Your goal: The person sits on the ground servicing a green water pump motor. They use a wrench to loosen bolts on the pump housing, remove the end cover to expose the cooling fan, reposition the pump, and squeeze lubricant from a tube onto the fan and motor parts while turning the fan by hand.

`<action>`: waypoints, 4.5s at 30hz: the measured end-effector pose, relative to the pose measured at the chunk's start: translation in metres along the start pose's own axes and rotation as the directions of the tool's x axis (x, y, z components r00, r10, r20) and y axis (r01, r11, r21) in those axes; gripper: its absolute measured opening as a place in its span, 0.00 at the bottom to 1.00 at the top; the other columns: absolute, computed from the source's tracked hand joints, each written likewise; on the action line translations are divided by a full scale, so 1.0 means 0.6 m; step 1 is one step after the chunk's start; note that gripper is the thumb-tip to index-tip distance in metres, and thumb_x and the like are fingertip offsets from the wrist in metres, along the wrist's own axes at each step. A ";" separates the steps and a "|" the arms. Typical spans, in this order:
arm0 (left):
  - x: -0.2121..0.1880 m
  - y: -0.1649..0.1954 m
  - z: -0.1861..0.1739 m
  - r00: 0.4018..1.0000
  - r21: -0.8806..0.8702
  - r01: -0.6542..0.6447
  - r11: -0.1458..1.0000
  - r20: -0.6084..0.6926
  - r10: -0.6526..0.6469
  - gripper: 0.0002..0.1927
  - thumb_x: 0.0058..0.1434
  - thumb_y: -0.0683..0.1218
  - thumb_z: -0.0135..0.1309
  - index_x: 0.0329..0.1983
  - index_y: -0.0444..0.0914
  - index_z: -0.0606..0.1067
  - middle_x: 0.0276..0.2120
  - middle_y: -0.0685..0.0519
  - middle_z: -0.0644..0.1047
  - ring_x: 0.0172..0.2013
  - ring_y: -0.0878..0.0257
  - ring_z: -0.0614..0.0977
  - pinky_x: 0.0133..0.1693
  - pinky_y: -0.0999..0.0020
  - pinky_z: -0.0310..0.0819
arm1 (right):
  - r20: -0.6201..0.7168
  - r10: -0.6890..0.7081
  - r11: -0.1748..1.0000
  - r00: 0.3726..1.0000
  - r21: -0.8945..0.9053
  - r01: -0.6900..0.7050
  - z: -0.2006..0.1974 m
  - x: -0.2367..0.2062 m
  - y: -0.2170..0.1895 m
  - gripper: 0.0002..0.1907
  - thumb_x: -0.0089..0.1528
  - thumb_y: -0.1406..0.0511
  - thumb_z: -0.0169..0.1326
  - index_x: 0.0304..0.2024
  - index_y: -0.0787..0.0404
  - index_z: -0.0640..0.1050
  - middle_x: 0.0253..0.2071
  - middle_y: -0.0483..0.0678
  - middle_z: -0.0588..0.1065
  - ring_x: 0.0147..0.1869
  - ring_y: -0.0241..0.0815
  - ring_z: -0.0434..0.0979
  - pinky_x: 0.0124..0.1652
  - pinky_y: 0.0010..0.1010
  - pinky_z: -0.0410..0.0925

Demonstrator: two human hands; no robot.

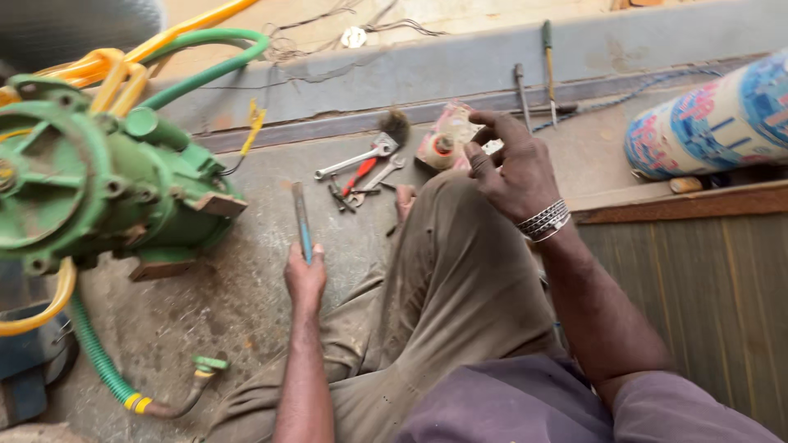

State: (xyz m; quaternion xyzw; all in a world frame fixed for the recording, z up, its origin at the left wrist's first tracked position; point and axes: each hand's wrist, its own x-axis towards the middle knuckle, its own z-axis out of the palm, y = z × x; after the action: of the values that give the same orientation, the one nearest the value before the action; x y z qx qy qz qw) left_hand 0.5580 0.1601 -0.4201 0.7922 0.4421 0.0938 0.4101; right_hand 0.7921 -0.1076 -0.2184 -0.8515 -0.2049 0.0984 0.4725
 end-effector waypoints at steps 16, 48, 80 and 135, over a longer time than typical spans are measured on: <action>0.056 0.028 0.032 0.996 0.358 -0.066 0.931 -0.029 0.082 0.27 0.59 0.49 0.69 0.53 0.33 0.69 0.45 0.39 0.74 0.48 0.43 0.77 0.49 0.46 0.70 | 0.142 0.613 0.532 0.777 -0.801 -0.273 -0.017 -0.180 0.373 0.10 0.59 0.65 0.52 0.39 0.58 0.83 0.44 0.59 0.80 0.51 0.61 0.80 0.49 0.51 0.74; -0.046 -0.006 0.015 0.997 0.242 -0.007 0.970 -0.070 0.025 0.26 0.57 0.52 0.63 0.56 0.39 0.69 0.48 0.41 0.76 0.47 0.42 0.81 0.46 0.48 0.76 | 0.279 0.568 0.544 0.774 -0.833 -0.099 0.020 -0.070 0.342 0.27 0.62 0.48 0.50 0.63 0.45 0.74 0.69 0.51 0.65 0.65 0.60 0.74 0.59 0.49 0.69; 0.212 0.329 -0.596 0.965 0.569 -0.196 0.799 0.256 0.054 0.85 0.17 0.64 0.81 0.78 0.67 0.41 0.79 0.43 0.33 0.73 0.28 0.46 0.69 0.34 0.50 | 0.532 0.270 -0.448 0.802 0.807 -0.384 0.511 0.112 -0.252 0.21 0.67 0.52 0.54 0.50 0.62 0.75 0.43 0.50 0.81 0.45 0.46 0.82 0.41 0.29 0.79; 0.198 0.329 -0.600 0.951 0.650 -0.302 0.697 0.254 0.175 0.72 0.20 0.61 0.81 0.72 0.51 0.58 0.75 0.45 0.47 0.71 0.32 0.53 0.67 0.37 0.58 | 0.579 0.155 0.839 0.800 -0.505 0.203 0.487 0.017 -0.148 0.29 0.63 0.45 0.52 0.54 0.60 0.74 0.49 0.62 0.80 0.56 0.62 0.79 0.56 0.50 0.71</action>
State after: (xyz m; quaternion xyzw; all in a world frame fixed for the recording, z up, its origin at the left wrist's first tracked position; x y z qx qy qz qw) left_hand 0.5676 0.4028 -0.0681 0.9426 0.3012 -0.0914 0.1117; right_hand 0.6728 0.1617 -0.2994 -0.8712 -0.3738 0.2935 0.1229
